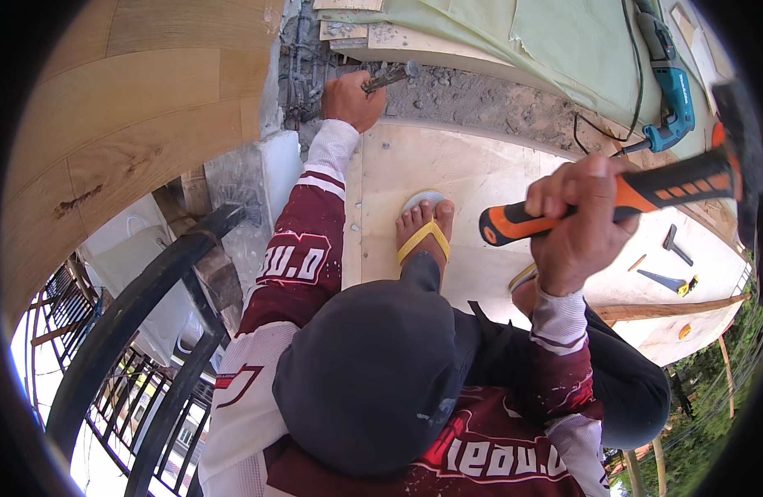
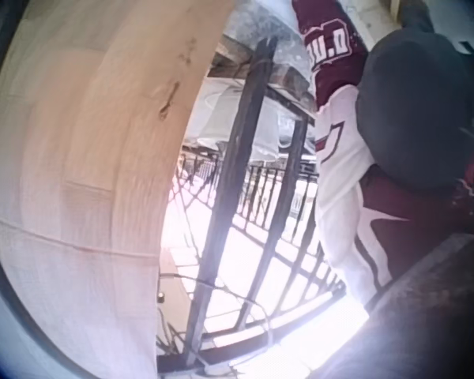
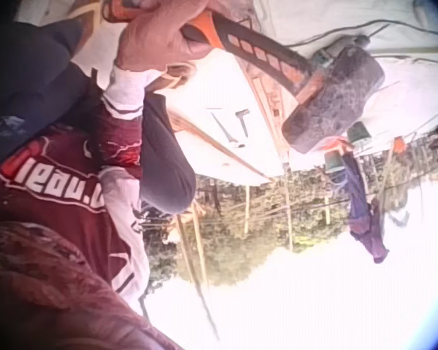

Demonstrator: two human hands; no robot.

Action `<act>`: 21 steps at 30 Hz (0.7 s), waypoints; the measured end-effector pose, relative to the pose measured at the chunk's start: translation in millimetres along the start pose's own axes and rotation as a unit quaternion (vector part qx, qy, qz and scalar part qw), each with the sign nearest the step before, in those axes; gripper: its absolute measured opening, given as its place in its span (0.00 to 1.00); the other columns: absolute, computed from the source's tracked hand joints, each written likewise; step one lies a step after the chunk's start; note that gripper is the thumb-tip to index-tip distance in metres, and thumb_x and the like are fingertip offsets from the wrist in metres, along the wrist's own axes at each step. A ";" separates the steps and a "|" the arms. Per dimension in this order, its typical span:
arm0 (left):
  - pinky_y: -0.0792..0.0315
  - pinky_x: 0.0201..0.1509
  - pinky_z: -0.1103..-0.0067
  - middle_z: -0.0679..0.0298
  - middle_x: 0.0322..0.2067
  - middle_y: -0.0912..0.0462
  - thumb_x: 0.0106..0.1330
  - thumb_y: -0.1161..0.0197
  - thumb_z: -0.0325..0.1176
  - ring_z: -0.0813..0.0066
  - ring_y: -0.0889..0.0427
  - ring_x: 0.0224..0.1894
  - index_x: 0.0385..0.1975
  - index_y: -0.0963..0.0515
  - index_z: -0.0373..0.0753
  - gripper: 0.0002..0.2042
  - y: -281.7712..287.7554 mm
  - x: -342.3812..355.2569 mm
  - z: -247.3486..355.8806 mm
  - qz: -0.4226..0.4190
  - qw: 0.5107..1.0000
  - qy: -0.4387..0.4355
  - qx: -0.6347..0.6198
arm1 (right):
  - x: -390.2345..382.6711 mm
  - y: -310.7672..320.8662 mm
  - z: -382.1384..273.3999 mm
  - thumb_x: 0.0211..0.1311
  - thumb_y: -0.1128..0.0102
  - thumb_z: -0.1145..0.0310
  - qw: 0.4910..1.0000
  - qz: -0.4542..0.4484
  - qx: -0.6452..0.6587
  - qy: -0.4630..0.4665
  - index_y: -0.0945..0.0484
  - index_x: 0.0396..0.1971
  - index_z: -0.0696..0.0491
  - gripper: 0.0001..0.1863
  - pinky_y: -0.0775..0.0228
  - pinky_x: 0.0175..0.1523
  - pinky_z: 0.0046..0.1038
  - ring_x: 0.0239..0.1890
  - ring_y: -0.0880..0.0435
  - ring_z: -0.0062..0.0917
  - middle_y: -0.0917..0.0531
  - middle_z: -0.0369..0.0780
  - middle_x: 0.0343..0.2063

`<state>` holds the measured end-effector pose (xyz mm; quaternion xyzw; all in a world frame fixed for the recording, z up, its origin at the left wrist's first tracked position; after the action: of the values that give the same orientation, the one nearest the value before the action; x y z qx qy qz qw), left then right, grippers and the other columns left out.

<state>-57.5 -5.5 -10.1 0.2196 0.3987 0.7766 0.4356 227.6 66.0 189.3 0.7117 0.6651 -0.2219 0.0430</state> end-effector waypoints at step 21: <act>0.27 0.33 0.55 0.48 0.21 0.20 0.64 0.38 0.42 0.39 0.21 0.28 0.20 0.22 0.40 0.14 -15.3 -8.8 5.0 -0.016 0.999 -0.021 -0.032 | -9.6 -6.3 67.0 0.65 0.42 0.72 0.962 -0.096 -0.159 -0.198 0.30 0.30 0.57 0.07 0.35 0.19 0.24 0.11 0.30 0.18 0.28 0.33 0.14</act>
<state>-41.8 -6.3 -19.5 0.2152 0.3683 0.7768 0.4633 204.0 33.9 134.3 0.5702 0.7353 -0.2532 0.2648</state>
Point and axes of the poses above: each hand's wrist, its own x-axis towards the middle knuckle, its own y-axis out of the back of the hand, z = x × y, the point moved 6 cm from there along x, towards the middle knuckle
